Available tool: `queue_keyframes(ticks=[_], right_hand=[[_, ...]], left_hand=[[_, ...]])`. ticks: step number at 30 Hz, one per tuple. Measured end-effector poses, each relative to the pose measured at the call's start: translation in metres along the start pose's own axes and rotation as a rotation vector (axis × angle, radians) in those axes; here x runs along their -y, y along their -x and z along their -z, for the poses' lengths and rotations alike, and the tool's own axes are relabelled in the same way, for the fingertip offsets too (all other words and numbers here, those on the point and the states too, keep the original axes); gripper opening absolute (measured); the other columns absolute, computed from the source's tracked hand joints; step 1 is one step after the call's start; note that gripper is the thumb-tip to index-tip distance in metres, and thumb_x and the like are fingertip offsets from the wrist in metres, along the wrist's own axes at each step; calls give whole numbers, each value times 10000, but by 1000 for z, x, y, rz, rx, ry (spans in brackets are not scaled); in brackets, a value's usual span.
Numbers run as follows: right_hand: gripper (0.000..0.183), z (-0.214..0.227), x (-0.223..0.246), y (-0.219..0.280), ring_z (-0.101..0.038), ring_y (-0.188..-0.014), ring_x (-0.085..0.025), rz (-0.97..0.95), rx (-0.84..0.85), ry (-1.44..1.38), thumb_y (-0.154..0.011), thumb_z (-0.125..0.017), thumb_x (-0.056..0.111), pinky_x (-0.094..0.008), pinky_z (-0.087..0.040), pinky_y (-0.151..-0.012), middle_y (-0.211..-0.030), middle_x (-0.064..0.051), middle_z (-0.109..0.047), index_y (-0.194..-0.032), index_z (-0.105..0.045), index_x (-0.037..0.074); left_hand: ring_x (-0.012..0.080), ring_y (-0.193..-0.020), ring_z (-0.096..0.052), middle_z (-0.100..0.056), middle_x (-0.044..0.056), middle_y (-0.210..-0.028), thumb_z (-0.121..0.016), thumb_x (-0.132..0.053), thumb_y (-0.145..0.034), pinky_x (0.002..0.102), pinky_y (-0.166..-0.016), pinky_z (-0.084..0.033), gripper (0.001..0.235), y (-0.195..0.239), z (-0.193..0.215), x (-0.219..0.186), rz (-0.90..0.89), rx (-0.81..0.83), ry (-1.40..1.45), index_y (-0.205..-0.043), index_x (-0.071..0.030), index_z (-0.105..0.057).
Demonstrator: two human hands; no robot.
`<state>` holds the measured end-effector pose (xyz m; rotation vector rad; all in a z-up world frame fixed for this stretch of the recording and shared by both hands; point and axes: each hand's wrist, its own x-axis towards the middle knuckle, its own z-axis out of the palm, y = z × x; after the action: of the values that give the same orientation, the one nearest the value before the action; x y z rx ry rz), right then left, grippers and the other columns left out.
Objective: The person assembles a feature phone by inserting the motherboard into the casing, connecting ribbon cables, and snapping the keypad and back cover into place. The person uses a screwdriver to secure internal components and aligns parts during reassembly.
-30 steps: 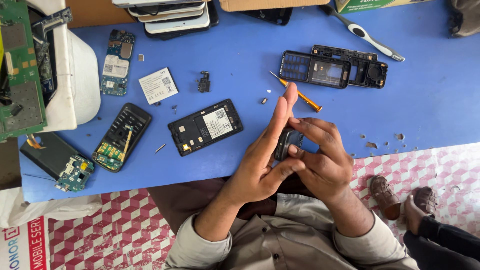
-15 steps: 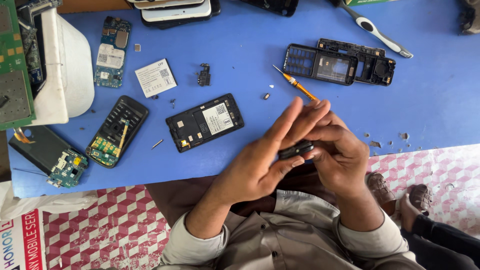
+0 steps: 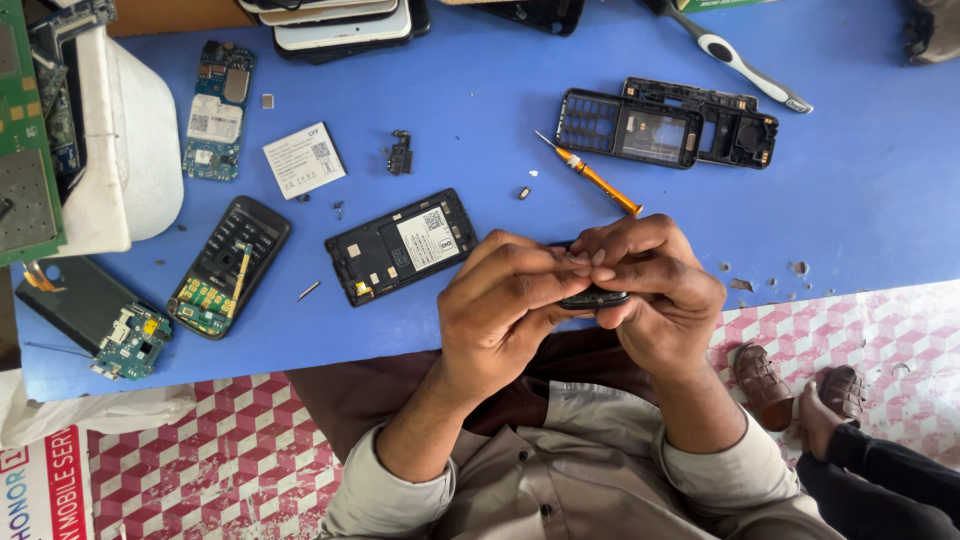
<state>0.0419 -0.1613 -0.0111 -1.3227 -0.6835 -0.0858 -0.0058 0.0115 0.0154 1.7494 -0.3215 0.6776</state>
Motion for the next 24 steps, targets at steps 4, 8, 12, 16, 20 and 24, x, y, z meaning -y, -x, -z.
queue_keyframes(ticks=[4,8,12,16,20,24], right_hand=[[273,-3,-4,0,-674,-993,-173,42,-45,16,-985,-752,317,-428,-599,-981,-1062,-46,-648,-1042,-714,53],[261,-5,-7,1,-691,-984,-184,69,-83,45,-1000,-738,313,-439,-602,-996,-1076,-41,-649,-1018,-695,56],[262,-5,-9,2,-698,-984,-192,86,-103,40,-1012,-725,308,-451,-613,-997,-1072,-48,-645,-1005,-685,49],[291,-4,-11,3,-704,-975,-212,65,-153,24,-1013,-734,310,-439,-622,-960,-1040,-54,-642,-1012,-675,25],[309,0,-13,3,-692,-961,-233,-30,-241,-217,-1036,-746,285,-424,-612,-914,-1057,-68,-621,-1069,-680,-15],[321,3,-12,1,-699,-977,-249,-108,-205,-319,-1053,-745,271,-412,-618,-906,-1097,-114,-619,-1123,-669,-33]], left_hand=[[190,-999,-689,-726,2,-1112,-854,-38,-857,286,-868,-624,291,0,-3,1,-11,-14,0,-1110,-83,-720],[186,-991,-687,-727,9,-1106,-856,-36,-852,301,-891,-633,293,1,-5,1,-41,-5,-67,-1111,-81,-726],[183,-1004,-693,-722,2,-1098,-868,-31,-853,301,-864,-625,305,0,-7,1,-62,-17,-99,-1115,-87,-722],[184,-1012,-695,-706,8,-1113,-885,-61,-832,285,-813,-610,351,-3,-7,-2,-14,20,-71,-1133,-85,-706],[220,-1026,-687,-692,40,-1108,-883,-70,-822,343,-859,-594,355,-5,-9,-3,45,43,-113,-1119,-63,-688],[212,-920,-682,-686,51,-1010,-887,-64,-843,347,-766,-570,293,-3,-11,-2,49,17,-132,-1047,-48,-678]])
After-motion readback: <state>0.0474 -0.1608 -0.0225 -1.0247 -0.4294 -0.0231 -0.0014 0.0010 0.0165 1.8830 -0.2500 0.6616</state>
